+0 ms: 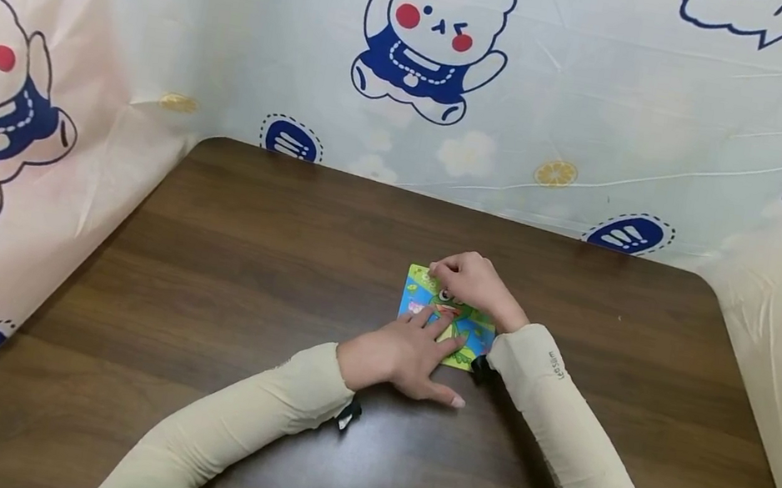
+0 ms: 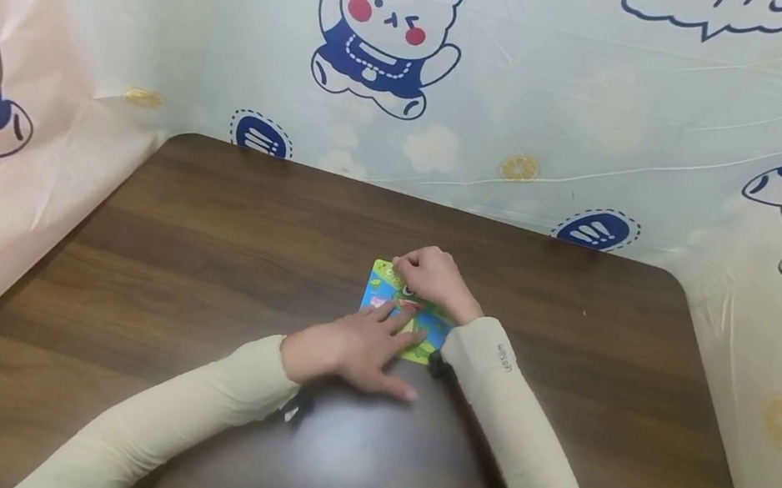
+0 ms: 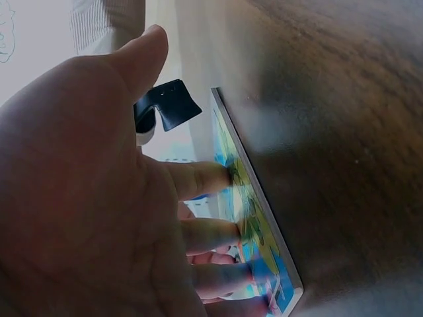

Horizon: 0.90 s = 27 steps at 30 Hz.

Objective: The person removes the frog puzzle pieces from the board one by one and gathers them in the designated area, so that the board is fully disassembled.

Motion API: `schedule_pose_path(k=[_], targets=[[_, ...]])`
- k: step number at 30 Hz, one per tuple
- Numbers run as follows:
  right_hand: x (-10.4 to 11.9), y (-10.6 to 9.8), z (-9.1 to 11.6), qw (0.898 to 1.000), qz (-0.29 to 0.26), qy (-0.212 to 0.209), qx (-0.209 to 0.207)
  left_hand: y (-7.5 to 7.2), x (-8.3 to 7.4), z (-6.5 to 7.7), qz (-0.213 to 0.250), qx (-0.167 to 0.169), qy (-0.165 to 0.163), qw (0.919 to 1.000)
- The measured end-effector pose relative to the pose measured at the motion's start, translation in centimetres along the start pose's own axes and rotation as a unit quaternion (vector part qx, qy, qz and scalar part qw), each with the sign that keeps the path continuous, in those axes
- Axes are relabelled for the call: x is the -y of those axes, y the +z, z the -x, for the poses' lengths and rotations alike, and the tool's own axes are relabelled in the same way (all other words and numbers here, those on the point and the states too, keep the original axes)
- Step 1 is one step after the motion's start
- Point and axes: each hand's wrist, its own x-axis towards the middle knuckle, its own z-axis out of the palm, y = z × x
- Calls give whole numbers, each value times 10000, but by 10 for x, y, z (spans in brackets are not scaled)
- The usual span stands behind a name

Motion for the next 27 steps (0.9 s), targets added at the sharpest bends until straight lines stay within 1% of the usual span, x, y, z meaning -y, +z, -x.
schedule_pose_path(k=[5, 17, 27], targets=[[-2, -1, -2, 10000, 50, 19, 43, 0, 0, 0, 83, 2, 34, 10000], [-1, -1, -3, 9994, -161, 265, 140, -1, 0, 1, 97, -3, 53, 9999], [-1, -1, -2, 9989, -308, 322, 156, -1, 1, 0, 110, 44, 31, 9999]])
